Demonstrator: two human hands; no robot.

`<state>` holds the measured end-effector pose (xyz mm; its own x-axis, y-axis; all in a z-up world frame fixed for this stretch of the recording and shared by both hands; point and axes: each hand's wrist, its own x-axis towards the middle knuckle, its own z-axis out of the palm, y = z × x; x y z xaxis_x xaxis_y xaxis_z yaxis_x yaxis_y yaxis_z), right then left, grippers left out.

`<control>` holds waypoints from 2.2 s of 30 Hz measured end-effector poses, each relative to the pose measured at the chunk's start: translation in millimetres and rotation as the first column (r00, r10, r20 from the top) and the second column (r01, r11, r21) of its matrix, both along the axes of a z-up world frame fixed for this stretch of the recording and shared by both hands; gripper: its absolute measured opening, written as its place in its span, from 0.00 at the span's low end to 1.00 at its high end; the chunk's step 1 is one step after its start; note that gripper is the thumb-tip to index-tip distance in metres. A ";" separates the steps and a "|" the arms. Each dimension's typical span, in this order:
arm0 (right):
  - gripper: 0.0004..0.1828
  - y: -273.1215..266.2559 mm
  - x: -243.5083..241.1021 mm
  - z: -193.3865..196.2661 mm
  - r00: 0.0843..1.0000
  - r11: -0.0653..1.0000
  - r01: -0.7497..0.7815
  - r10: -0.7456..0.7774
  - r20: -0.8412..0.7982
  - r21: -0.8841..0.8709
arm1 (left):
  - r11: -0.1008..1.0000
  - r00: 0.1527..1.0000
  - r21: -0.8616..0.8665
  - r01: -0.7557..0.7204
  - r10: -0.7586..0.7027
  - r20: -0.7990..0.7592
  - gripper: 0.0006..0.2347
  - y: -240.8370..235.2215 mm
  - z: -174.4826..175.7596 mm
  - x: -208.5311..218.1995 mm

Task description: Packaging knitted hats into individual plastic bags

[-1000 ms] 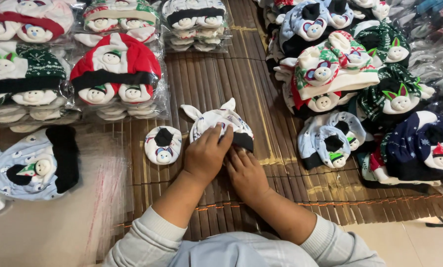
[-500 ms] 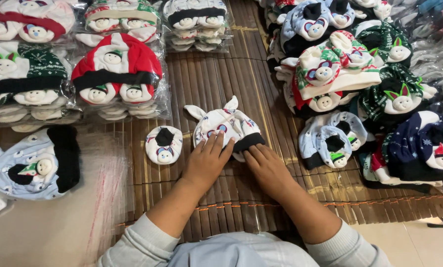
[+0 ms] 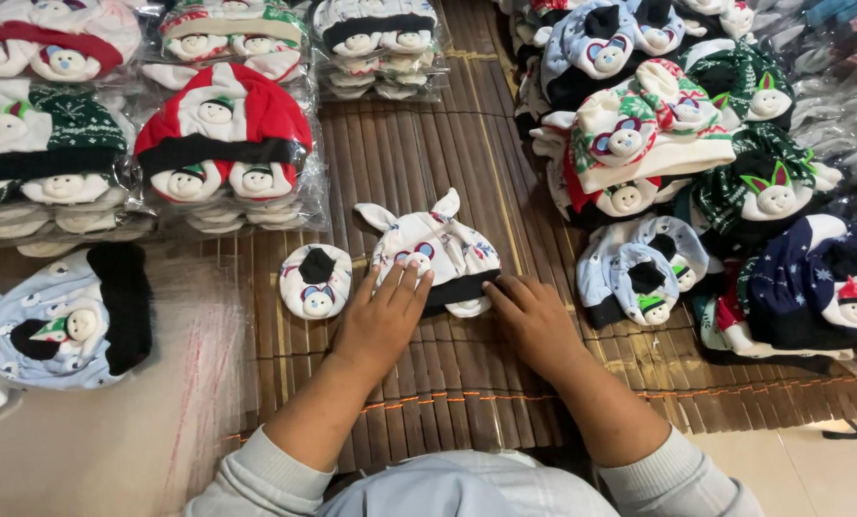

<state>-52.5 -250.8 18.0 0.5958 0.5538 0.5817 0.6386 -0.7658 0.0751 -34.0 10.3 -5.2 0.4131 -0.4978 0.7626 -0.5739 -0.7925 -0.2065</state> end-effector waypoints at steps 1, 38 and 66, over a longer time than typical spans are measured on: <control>0.16 -1.5 1.4 -2.5 1.000 1.000 -0.003 0.003 0.000 -0.001 | 1.000 1.000 -0.001 -0.003 0.003 0.000 0.15 0.2 -4.5 1.5; 0.21 183.5 64.5 8.4 0.603 0.849 0.248 0.242 -0.760 0.467 | 0.988 0.635 -0.153 -0.008 -0.113 -0.764 0.24 -2.6 -52.7 3.0; 0.19 100.4 -15.9 -5.5 0.989 0.977 -0.143 0.137 0.048 0.157 | 0.854 0.843 -0.487 -0.182 -0.120 -0.525 0.04 7.9 11.2 13.2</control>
<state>-68.5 -150.3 12.6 0.4951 0.5286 0.6895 0.7398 -0.6727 -0.0155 -20.8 18.1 6.0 0.8251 -0.0883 0.5581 -0.4437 -0.7127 0.5433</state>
